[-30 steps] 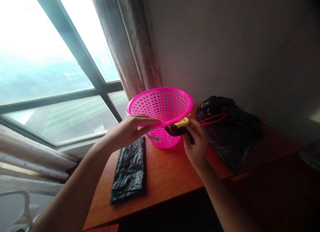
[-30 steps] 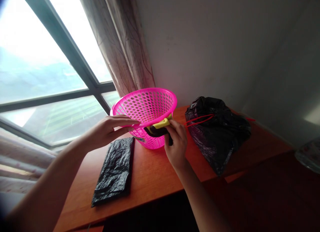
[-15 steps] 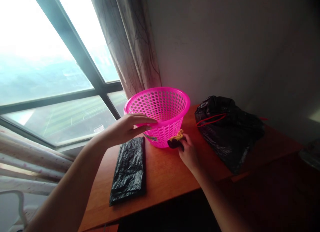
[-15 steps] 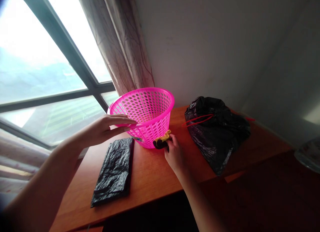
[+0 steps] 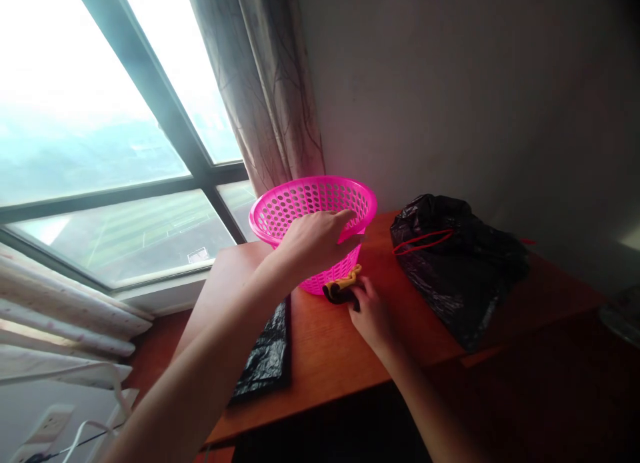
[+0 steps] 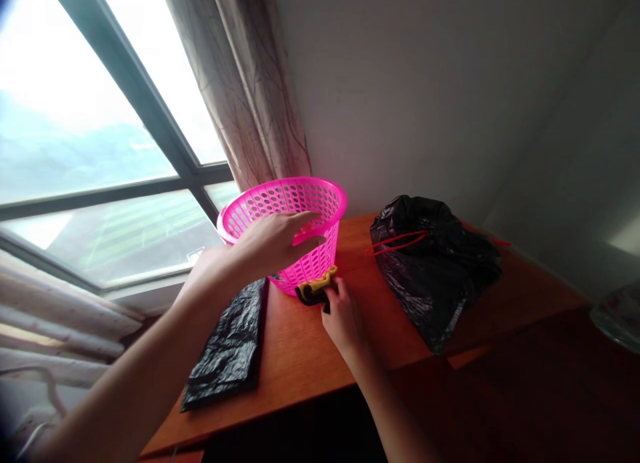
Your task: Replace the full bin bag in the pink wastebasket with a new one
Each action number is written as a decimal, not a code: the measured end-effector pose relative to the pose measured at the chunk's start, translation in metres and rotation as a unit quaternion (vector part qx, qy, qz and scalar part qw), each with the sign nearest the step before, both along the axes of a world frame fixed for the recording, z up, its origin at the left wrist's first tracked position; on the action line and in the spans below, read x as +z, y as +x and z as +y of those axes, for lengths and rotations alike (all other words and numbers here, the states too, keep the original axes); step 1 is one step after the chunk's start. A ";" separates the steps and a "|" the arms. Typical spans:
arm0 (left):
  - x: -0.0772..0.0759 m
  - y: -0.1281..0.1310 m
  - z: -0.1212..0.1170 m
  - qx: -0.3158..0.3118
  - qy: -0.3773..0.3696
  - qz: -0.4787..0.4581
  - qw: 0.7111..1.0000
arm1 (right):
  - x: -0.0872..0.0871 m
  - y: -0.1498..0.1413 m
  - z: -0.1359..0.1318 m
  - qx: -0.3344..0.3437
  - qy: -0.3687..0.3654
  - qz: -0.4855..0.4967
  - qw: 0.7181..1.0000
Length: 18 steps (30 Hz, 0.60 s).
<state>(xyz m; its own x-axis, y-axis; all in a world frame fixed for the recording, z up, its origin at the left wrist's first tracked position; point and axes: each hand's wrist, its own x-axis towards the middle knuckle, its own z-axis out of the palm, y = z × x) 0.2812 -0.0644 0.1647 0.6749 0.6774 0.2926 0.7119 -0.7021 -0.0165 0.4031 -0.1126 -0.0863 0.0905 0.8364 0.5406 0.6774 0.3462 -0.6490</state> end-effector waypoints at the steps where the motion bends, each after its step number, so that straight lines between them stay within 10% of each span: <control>1: -0.002 0.007 0.000 0.011 0.007 0.012 1.000 | 0.000 -0.001 0.000 0.000 -0.003 -0.002 1.000; 6: -0.006 0.015 0.001 0.028 0.020 0.024 0.999 | 0.020 0.004 0.002 -0.008 0.074 0.021 0.997; 13: 0.000 -0.002 -0.007 -0.025 -0.032 -0.013 0.999 | 0.094 0.026 0.007 -0.029 0.255 0.012 0.966; 18: 0.003 -0.012 -0.010 -0.045 -0.061 -0.041 0.996 | 0.084 0.024 0.009 -0.013 0.220 -0.013 0.975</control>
<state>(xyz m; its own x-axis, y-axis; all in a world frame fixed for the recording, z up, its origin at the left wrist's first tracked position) 0.2696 -0.0741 0.1675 0.7123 0.6485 0.2686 0.6411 -0.7569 0.1272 0.4275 -0.1036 -0.0021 0.0909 0.5207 0.8489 0.7042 0.5691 -0.4246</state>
